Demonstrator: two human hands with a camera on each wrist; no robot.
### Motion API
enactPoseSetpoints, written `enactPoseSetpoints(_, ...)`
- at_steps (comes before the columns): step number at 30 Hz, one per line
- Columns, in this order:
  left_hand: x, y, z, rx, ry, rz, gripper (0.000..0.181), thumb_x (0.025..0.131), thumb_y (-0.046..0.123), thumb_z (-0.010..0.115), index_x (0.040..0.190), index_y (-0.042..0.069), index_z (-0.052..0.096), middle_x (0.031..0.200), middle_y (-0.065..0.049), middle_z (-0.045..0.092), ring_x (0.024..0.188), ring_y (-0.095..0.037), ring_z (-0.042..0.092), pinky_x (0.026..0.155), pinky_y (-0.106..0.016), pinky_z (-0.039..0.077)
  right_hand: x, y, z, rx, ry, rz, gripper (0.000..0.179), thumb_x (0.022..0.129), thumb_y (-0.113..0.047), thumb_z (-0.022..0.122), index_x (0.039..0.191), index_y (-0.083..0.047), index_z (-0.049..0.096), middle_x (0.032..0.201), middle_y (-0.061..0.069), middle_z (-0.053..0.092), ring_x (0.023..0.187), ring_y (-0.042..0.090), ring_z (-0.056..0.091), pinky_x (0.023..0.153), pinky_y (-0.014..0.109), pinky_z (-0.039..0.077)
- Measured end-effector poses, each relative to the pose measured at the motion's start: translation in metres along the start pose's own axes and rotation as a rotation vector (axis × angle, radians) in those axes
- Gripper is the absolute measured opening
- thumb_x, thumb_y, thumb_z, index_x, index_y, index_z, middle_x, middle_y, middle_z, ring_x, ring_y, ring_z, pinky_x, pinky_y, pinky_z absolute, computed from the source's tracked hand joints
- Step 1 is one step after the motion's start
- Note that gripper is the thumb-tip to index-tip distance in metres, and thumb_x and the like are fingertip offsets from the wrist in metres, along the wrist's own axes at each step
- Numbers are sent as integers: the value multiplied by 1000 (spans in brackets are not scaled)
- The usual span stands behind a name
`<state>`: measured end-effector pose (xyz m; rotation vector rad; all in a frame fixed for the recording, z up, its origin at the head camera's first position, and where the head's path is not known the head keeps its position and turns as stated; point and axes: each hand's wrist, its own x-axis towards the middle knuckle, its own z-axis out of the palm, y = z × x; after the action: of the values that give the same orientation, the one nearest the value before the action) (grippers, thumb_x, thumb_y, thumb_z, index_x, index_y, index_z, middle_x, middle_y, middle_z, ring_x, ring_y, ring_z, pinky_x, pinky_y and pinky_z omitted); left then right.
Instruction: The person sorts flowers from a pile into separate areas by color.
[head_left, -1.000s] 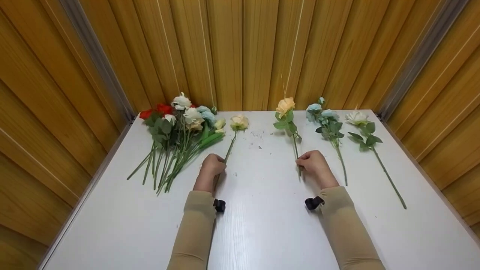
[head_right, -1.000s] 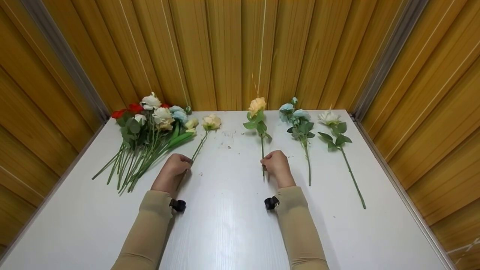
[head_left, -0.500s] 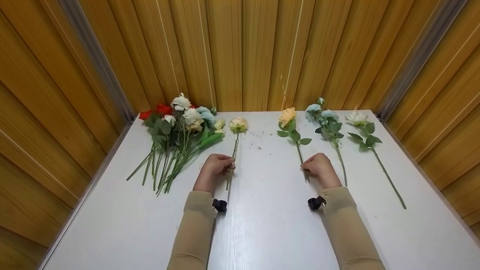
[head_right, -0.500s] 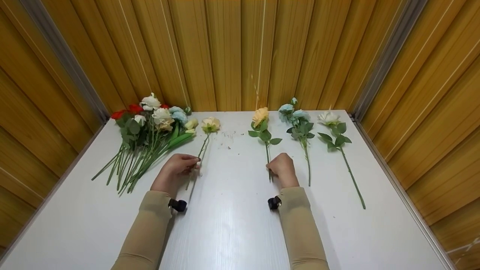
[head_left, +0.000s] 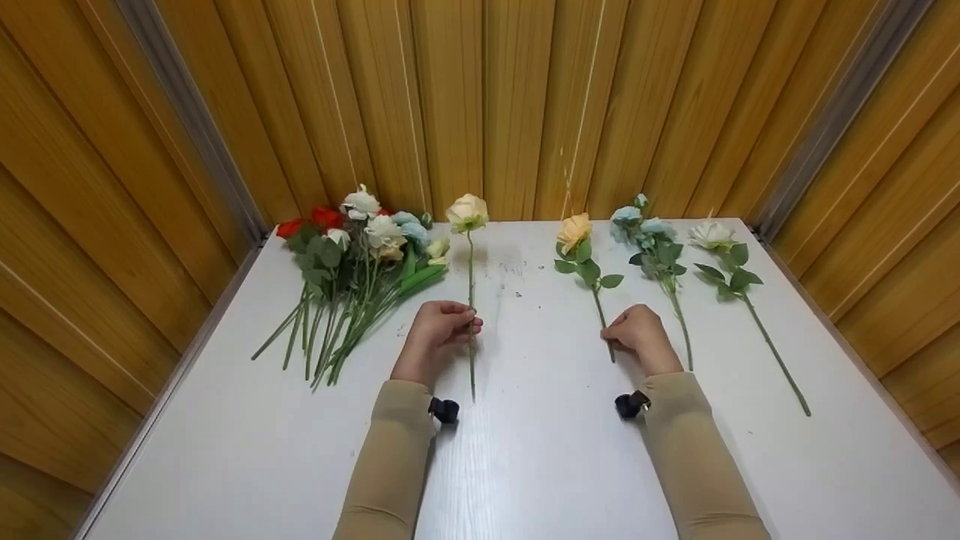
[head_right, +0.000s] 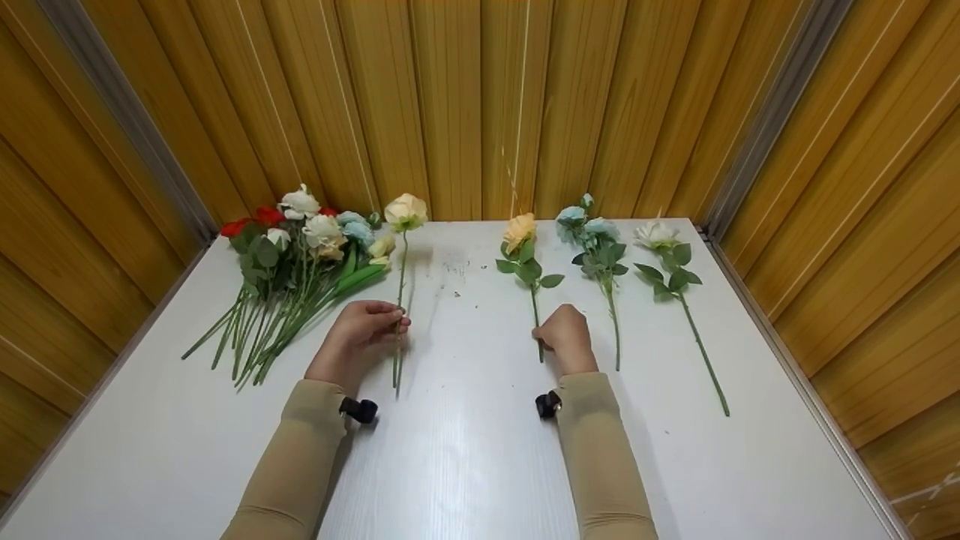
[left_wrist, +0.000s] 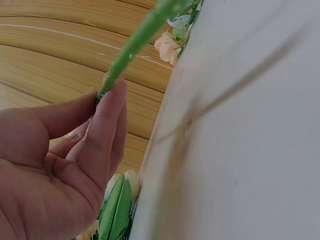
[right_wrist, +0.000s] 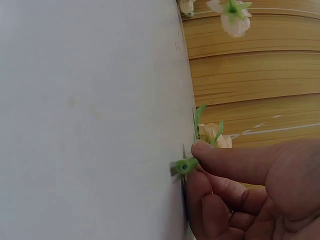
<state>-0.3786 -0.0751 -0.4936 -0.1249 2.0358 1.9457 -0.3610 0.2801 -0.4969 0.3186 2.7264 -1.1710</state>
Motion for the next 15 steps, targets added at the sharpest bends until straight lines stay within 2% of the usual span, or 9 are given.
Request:
enactPoseSetpoints(4,-4,5,4,-25,14,45,29,101,6,64,126,-9,66,96,-15,78,79,-13,75,75,-31,64,-4,-6,-2,-16,42,-34,18,90,-16,76,88,2,72,63,-1,66,56,9,56,55,23,47)
enactPoseSetpoints(9,-8,9,8,-39,28,86,29,101,5,63,126,-9,65,100,-16,78,81,-14,75,80,-35,64,-11,-20,-2,61,34,-79,16,95,-17,72,91,-1,70,73,2,68,63,11,59,59,25,47)
enactPoseSetpoints(11,-10,11,10,-51,32,97,27,101,5,64,125,-8,66,100,-16,78,81,-14,76,80,-35,64,-15,-28,-1,98,19,-96,17,96,-17,70,96,0,70,77,3,69,66,10,62,63,26,51)
enactPoseSetpoints(15,-12,17,14,-88,32,121,25,100,3,65,122,-8,67,96,-14,78,78,-14,76,78,-34,65,-23,-46,6,146,-24,-127,22,99,-17,68,109,3,72,90,8,72,71,10,67,79,36,60)
